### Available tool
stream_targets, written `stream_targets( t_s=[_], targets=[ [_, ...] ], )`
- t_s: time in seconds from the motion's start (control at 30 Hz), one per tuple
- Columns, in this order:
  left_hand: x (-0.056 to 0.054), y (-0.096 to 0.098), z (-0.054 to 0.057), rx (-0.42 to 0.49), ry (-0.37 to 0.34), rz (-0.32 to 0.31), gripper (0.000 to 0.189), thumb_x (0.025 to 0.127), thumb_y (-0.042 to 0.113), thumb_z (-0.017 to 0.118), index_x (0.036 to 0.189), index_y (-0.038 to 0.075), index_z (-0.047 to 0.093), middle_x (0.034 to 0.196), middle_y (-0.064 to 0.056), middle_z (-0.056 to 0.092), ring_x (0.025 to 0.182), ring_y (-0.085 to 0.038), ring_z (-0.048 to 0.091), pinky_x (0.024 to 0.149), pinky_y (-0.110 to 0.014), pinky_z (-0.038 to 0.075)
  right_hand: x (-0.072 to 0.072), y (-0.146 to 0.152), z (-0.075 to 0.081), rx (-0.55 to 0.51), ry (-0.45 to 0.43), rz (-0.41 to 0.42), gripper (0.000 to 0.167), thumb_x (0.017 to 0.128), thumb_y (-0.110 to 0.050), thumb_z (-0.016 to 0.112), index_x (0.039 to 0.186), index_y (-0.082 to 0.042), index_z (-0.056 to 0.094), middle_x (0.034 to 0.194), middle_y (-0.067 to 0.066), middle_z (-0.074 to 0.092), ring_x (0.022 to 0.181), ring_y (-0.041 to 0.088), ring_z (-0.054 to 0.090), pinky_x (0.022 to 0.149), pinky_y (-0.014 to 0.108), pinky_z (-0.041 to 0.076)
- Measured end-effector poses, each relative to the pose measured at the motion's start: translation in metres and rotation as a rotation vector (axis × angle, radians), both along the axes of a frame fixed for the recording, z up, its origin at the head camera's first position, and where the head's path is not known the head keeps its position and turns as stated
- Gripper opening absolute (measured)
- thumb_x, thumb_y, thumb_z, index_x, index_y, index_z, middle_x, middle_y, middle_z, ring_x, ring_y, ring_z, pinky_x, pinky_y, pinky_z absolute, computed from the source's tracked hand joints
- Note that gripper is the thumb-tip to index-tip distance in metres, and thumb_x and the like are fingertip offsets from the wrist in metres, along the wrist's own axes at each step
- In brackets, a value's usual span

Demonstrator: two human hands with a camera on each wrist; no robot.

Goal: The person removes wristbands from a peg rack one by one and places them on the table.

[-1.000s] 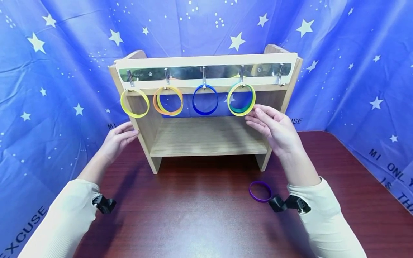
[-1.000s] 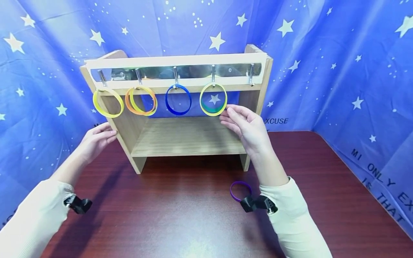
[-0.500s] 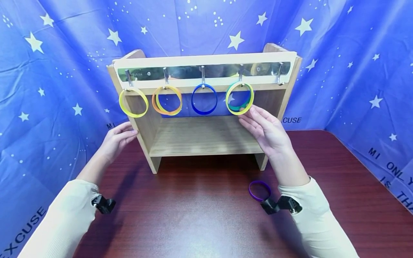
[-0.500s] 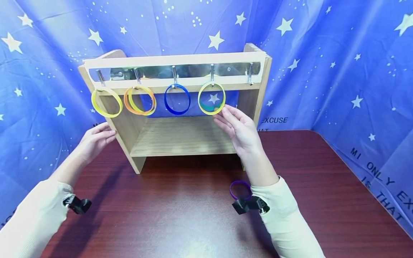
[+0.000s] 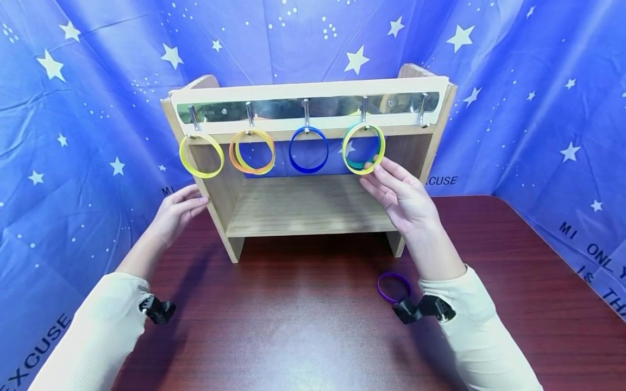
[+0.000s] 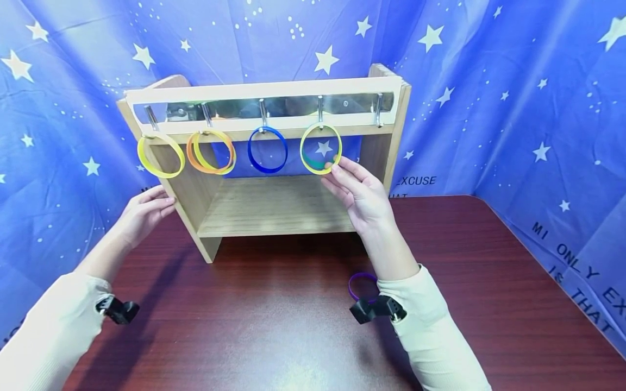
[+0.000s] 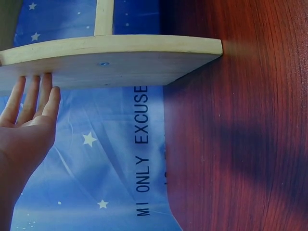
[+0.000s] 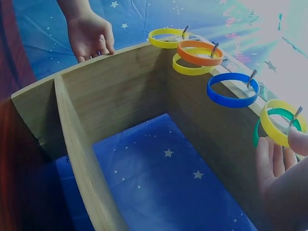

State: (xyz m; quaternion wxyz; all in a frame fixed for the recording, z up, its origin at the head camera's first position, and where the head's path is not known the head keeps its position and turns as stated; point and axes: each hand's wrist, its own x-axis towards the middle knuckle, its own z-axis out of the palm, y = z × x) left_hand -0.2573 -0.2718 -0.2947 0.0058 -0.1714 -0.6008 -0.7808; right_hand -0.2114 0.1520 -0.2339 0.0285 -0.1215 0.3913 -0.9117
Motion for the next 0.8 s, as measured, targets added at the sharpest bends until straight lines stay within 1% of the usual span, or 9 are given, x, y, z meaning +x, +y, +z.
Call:
stream_targets(
  t_s=[0.17, 0.23, 0.37, 0.47, 0.63, 0.8],
  targets=[
    [0.0, 0.001, 0.0, -0.006, 0.003, 0.004, 0.038, 0.092, -0.012, 0.042, 0.104, 0.015, 0.065, 0.099, 0.003, 0.066, 0.092, -0.005, 0.065, 0.085, -0.015, 0.053, 0.001, 0.001, 0.002, -0.04, 0.003, 0.012, 0.016, 0.088, 0.004, 0.062, 0.088, -0.007, 0.074, 0.084, 0.005, 0.075, 0.081, 0.015, 0.073, 0.08, 0.027, 0.059],
    [0.001, 0.001, 0.0, -0.003, 0.003, 0.005, 0.038, 0.092, -0.012, 0.042, 0.104, 0.015, 0.066, 0.099, 0.003, 0.066, 0.091, -0.005, 0.065, 0.085, -0.015, 0.053, 0.001, 0.001, 0.004, -0.064, 0.0, 0.02, 0.016, 0.087, 0.005, 0.061, 0.088, -0.005, 0.073, 0.083, 0.007, 0.074, 0.08, 0.016, 0.073, 0.079, 0.027, 0.059],
    [0.001, 0.001, 0.0, -0.004, 0.001, 0.014, 0.039, 0.093, -0.012, 0.041, 0.103, 0.016, 0.066, 0.097, 0.003, 0.066, 0.09, -0.005, 0.066, 0.084, -0.015, 0.053, 0.002, 0.001, 0.007, -0.073, 0.008, 0.006, 0.017, 0.089, 0.005, 0.059, 0.088, -0.005, 0.073, 0.082, 0.007, 0.074, 0.079, 0.016, 0.073, 0.08, 0.027, 0.059],
    [0.002, 0.001, 0.0, -0.011, -0.004, 0.023, 0.039, 0.093, -0.011, 0.041, 0.102, 0.017, 0.066, 0.097, 0.004, 0.066, 0.09, -0.004, 0.066, 0.084, -0.015, 0.053, 0.003, 0.0, 0.01, -0.073, 0.032, -0.015, 0.019, 0.09, 0.005, 0.058, 0.088, -0.006, 0.073, 0.082, 0.007, 0.073, 0.081, 0.015, 0.072, 0.082, 0.027, 0.059],
    [0.003, 0.001, 0.001, -0.024, -0.003, 0.029, 0.039, 0.093, -0.01, 0.041, 0.102, 0.019, 0.066, 0.097, 0.005, 0.066, 0.09, -0.003, 0.066, 0.084, -0.015, 0.053, 0.007, 0.001, 0.012, -0.093, 0.088, -0.01, 0.016, 0.088, 0.005, 0.06, 0.09, -0.004, 0.073, 0.084, 0.007, 0.073, 0.083, 0.014, 0.072, 0.084, 0.027, 0.058],
    [0.003, 0.002, 0.002, -0.032, 0.004, 0.019, 0.038, 0.093, -0.01, 0.042, 0.103, 0.018, 0.066, 0.097, 0.006, 0.067, 0.091, -0.003, 0.065, 0.085, -0.015, 0.052, 0.007, 0.001, 0.011, -0.058, 0.139, -0.006, 0.016, 0.089, 0.004, 0.061, 0.092, -0.005, 0.073, 0.086, 0.006, 0.072, 0.084, 0.013, 0.071, 0.086, 0.026, 0.057]
  ],
)
